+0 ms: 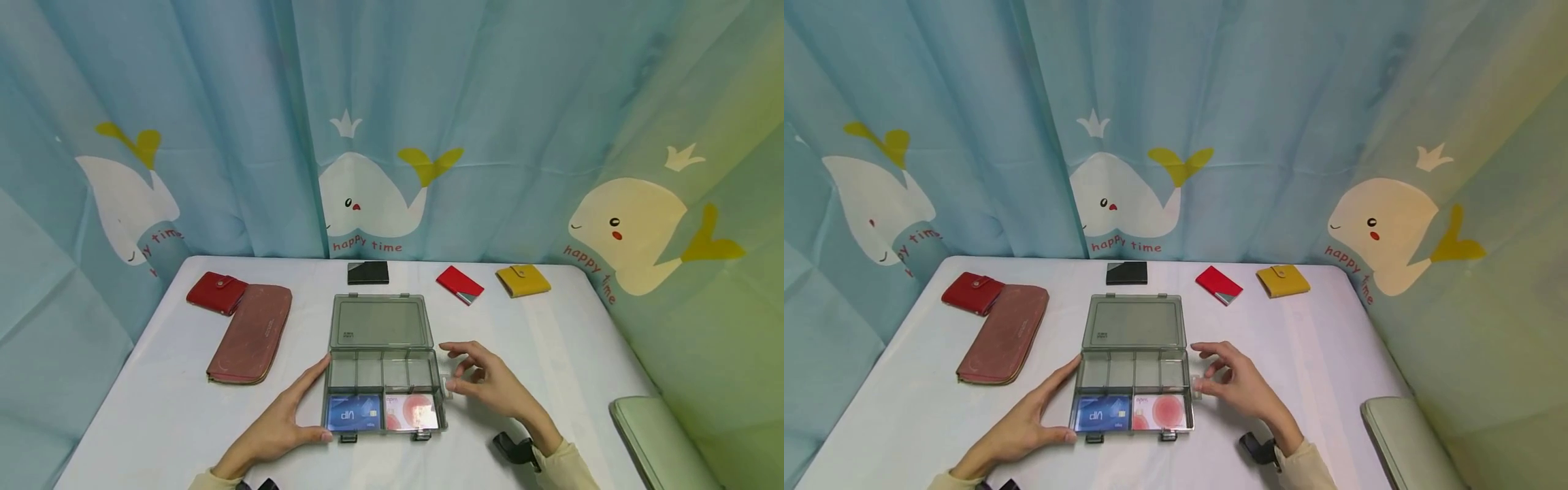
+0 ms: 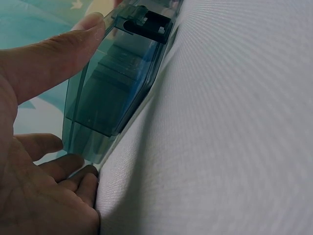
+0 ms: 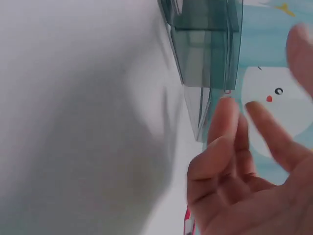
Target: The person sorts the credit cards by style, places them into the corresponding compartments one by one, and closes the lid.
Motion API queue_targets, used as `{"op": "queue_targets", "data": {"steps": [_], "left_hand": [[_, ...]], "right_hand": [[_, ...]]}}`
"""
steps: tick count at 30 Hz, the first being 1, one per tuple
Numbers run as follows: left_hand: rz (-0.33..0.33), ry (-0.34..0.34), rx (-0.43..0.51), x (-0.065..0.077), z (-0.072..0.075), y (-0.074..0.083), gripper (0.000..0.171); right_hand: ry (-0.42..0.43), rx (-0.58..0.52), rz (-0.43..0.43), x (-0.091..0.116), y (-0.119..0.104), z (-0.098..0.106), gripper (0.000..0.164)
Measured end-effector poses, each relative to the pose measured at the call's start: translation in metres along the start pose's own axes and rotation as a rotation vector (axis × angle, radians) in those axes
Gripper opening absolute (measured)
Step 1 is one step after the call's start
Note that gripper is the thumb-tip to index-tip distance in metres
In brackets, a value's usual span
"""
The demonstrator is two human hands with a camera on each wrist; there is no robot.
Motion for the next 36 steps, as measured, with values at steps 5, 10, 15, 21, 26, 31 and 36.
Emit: {"op": "queue_targets", "data": {"steps": [5,10,15,21,26,31,36], "left_hand": [[-0.004,-0.004,0.006,0.000,0.000,0.000,0.115],[-0.001,-0.005,-0.004,-0.001,0.000,-0.001,0.115],[-0.007,-0.003,-0.011,-0.001,0.000,0.001,0.115],[-0.014,-0.003,0.000,0.000,0.000,0.000,0.116],[-0.013,-0.004,0.025,0.000,-0.002,0.000,0.115],[-0.009,0.002,0.024,0.001,-0.002,0.000,0.116],[-0.026,0.011,0.044,0.000,0.000,0.001,0.118]], "right_hand": [[-0.089,-0.012,-0.074,-0.009,0.009,-0.012,0.078],[-0.125,0.070,-0.047,-0.009,-0.001,-0.028,0.102],[-0.103,0.088,-0.078,-0.010,0.002,-0.027,0.110],[-0.040,-0.179,-0.231,-0.030,0.029,-0.011,0.085],[-0.026,-0.572,-0.348,-0.054,0.051,-0.015,0.073],[-0.045,-0.787,-0.375,-0.061,0.054,-0.025,0.074],[-0.072,-1.013,-0.210,-0.061,0.032,-0.022,0.071]]}}
Point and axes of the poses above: each hand's wrist, its own x-axis away from the middle knuckle, its own z-axis out of the back of the hand, y = z × x, the point moved 10 cm from there along -x, towards the middle knuckle
